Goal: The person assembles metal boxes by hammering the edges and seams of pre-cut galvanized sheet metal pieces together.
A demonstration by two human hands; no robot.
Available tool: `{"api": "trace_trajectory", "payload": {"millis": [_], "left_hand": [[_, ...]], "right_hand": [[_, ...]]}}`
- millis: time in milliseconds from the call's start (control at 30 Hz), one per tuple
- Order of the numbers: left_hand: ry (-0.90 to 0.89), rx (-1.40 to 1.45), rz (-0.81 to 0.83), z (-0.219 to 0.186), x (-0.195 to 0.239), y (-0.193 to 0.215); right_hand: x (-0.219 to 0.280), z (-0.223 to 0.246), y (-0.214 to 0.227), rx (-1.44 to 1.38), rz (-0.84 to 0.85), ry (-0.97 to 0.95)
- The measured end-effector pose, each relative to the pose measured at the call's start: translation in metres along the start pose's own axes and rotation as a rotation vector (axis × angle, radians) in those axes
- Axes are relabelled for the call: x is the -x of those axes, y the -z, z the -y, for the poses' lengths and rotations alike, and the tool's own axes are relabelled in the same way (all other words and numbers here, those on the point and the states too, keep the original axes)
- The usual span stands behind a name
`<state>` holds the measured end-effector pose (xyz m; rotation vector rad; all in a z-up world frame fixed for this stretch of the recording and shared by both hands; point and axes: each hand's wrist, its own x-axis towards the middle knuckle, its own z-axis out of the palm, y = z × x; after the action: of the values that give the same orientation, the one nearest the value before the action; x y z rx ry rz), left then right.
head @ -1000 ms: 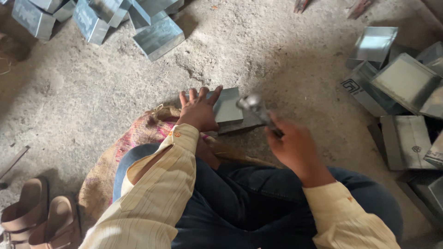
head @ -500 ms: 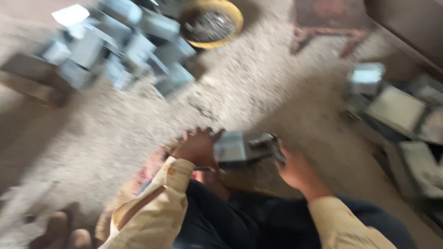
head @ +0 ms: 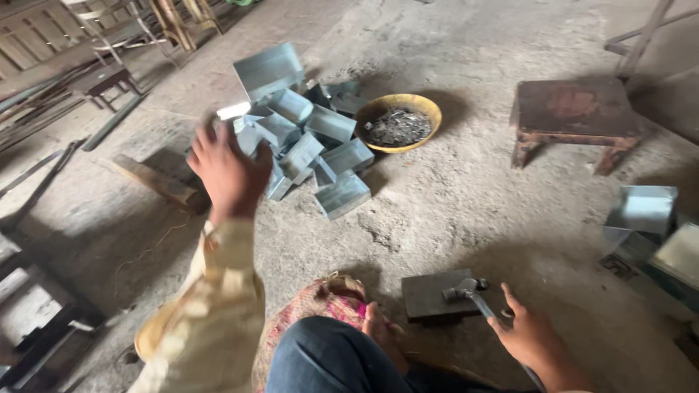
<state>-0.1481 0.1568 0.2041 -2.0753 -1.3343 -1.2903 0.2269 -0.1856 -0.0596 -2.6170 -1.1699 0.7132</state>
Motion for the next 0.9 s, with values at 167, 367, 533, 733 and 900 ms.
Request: {"api": "trace_trajectory", "payload": {"millis": [167, 367, 533, 733, 900], "left_hand": [[0.136, 0.237, 0.408, -0.038, 0.177, -0.062], [-0.125, 0.349, 1.591, -0.066, 0.271, -0.075], [0.113, 0.374, 1.492, -0.05, 0.287, -0.105], [0.158, 0.37, 1.797, -0.01, 0.328, -0.158], [0.325, 0.594, 1.885, 0.023, 0.35, -0.195]], "right_hand": [[0.009, -0.006, 0.014, -0.203, -0.146, 0.183], [0.004, -0.02, 0.048, -0.26, -0.247, 0.154], [-0.015, -0.047, 0.074, -0.387, -0.264, 0.006], [-0.063, -0.092, 0.077, -0.341, -0.42, -0.089], [-0.108, -0.154, 0.063, -0.266, -0.562, -0.108]]}}
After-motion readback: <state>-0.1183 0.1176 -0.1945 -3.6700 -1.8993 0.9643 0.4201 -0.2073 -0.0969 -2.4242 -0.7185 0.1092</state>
